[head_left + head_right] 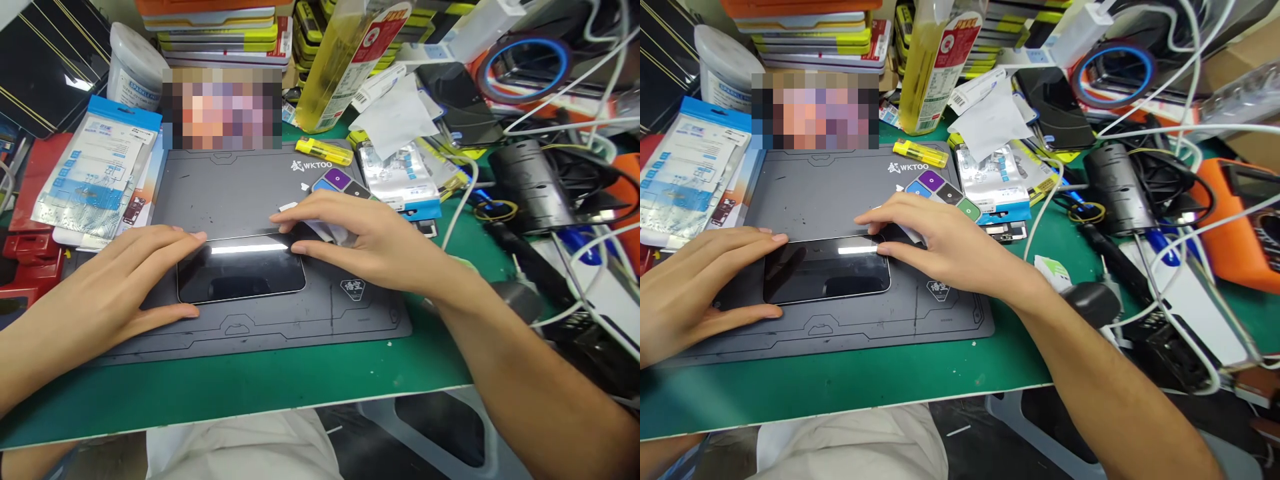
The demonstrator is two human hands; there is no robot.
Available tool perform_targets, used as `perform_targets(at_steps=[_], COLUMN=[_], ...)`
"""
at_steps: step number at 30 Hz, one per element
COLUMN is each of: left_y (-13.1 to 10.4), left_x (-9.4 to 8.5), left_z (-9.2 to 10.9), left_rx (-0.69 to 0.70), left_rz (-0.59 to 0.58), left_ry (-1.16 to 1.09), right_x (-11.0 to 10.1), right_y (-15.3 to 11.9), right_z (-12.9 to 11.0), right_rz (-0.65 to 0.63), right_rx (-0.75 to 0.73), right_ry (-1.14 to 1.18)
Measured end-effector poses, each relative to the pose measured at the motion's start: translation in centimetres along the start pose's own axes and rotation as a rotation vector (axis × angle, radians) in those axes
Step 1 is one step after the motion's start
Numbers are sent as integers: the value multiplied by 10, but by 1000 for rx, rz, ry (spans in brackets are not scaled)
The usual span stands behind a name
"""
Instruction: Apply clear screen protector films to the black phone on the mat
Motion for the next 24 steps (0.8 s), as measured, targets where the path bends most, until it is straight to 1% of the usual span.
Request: perform_targets(at_steps=[2,5,7,10,15,18,20,24], left_y=[1,-1,-2,-4,-3,-3,-3,-3], left_x=[0,-1,1,3,8,11,12,12], left_z=[0,-4,-9,-13,-16,-22,-25,-25], left_rx=[13,-2,-29,-61,-115,-141,-146,-115], left_rz=[11,26,20,4,1,7,14,28], left_ry=[31,79,81,75,49,15,-4,-6], right_x=[-9,-28,-34,-33,-25,-22,-20,-17], right_y=[-3,-11,-14,-15,-19,-20,-20,-15], right_z=[-1,-3,-5,-1,18,27,27,16], right_rz=[103,313,373,355,316,312,308,316], right_rx=[15,47,30,23,89,127,110,60], right_ry=[-23,-128,-226,-331,-506,-536,-526,-460])
Point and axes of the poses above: each hand's wrist, its own y-axis towards the middle knuckle, its own x-axis out of the palm, z = x × y, the point moved 9 cm from there along y, towards the middle knuckle, and after that the axes turned 11 degrees about -z, right-handed, at the moved point
